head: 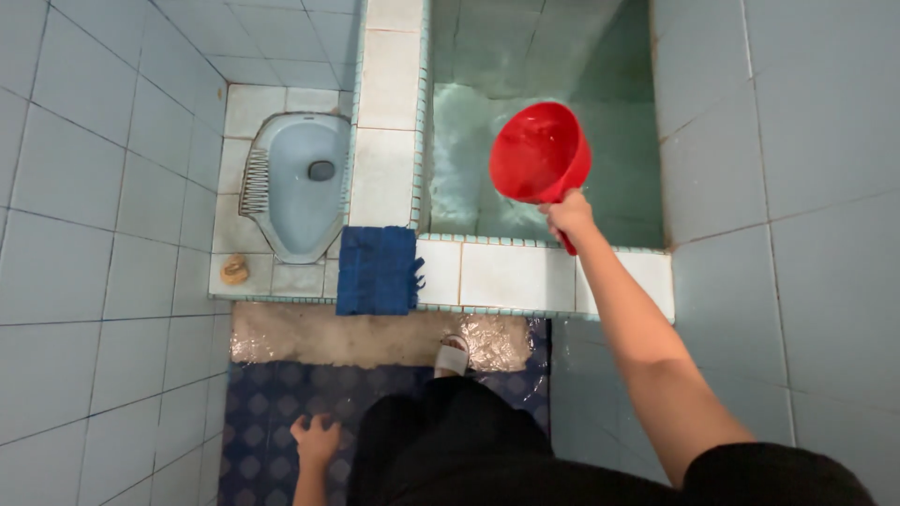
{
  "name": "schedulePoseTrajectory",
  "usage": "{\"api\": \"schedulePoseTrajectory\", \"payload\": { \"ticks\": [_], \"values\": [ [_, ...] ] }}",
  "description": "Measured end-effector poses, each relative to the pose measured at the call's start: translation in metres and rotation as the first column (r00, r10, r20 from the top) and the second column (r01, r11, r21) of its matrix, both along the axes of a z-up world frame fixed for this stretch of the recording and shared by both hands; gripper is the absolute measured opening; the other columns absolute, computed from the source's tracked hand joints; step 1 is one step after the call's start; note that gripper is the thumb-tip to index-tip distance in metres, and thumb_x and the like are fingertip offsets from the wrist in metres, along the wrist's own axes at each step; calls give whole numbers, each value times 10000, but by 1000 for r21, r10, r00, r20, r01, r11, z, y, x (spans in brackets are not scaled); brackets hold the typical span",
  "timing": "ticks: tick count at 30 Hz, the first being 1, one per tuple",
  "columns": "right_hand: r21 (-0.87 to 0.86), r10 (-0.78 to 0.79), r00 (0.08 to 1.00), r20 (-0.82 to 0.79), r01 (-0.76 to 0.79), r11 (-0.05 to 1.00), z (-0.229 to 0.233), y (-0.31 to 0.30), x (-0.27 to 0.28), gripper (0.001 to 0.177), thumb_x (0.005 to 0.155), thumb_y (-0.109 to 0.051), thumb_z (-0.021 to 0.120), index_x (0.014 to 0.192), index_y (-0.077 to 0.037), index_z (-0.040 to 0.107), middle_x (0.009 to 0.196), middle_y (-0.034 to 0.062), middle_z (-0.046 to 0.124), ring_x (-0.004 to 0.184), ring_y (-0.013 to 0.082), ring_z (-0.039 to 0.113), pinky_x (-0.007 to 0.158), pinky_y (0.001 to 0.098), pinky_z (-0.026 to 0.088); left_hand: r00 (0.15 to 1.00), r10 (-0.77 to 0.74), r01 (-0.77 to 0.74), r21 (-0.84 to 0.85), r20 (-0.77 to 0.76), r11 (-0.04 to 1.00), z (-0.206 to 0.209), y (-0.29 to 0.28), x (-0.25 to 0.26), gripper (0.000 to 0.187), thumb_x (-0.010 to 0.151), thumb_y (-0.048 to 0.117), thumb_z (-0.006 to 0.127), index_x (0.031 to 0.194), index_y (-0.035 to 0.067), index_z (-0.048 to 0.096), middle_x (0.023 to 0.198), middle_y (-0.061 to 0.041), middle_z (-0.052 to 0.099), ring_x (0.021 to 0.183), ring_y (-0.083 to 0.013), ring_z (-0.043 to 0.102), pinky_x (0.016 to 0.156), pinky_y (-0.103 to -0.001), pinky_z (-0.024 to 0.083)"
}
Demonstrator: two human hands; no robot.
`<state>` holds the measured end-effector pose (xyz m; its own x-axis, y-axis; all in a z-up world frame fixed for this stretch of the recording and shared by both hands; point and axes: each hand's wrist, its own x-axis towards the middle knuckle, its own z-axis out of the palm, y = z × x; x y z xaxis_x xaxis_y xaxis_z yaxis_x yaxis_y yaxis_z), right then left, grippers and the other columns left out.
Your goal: Cleaning bathroom walls and organizing toiletries.
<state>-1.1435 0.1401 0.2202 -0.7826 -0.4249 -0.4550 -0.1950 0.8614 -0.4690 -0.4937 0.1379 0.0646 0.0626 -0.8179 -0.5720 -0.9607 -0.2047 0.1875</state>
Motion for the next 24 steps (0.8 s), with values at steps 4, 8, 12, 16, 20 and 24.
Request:
{"api": "schedulePoseTrajectory", "payload": {
  "ticks": [4, 8, 12, 16, 20, 24],
  "values": [
    [-341, -188, 783, 593, 456, 822, 5, 12, -6, 165, 865, -41, 721, 909, 15, 571, 655, 57, 543, 435, 114, 435, 374, 303, 306, 999, -16, 15, -34, -34, 999, -8, 0, -3, 435, 822, 401, 708, 1222, 232, 724, 1597, -172, 312, 1300, -420, 556, 1097, -447, 467],
    [-406, -112, 760, 640, 459, 790, 26, 32, -1, 130, 869, -32, 689, 913, -3, 570, 627, 30, 515, 434, 95, 409, 377, 280, 289, 996, -46, 40, -76, -79, 996, -16, -3, -10, 416, 816, 378, 708, 1191, 200, 735, 1574, -182, 354, 1255, -402, 590, 1086, -433, 490],
    [-453, -98, 801, 591, 430, 781, 41, 60, 14, 136, 860, -11, 694, 925, 30, 582, 636, 43, 525, 423, 96, 410, 363, 283, 281, 973, -196, 168, -209, -118, 963, -28, -22, -19, 373, 805, 348, 712, 1124, 158, 758, 1404, -213, 507, 1257, -411, 564, 1075, -436, 486],
    [-536, -133, 867, 480, 410, 738, 79, 107, 60, 216, 847, -2, 684, 980, -27, 516, 631, 36, 553, 404, 102, 426, 336, 288, 297, 859, -439, 393, -211, -261, 895, -34, -46, -52, 347, 912, 319, 610, 1138, 85, 729, 1112, -217, 737, 1066, -445, 662, 951, -506, 528],
    [-600, -170, 882, 439, 429, 675, 93, 141, 119, 236, 856, -30, 673, 1013, -61, 500, 630, 17, 554, 404, 91, 436, 317, 285, 301, 767, -558, 553, -115, -315, 825, -27, -43, -153, 376, 946, 355, 561, 1109, 78, 756, 1126, -206, 748, 1102, -383, 703, 951, -470, 550],
    [-659, -233, 835, 498, 539, 524, 85, 145, 192, 266, 966, -335, 660, 1002, -103, 535, 571, 18, 520, 346, 100, 412, 286, 283, 294, 278, -487, 741, -138, -828, 657, 26, -15, -255, 266, 1005, 287, 559, 1070, 55, 673, 929, -78, 705, 848, -188, 651, 769, -339, 535]
  ]
}}
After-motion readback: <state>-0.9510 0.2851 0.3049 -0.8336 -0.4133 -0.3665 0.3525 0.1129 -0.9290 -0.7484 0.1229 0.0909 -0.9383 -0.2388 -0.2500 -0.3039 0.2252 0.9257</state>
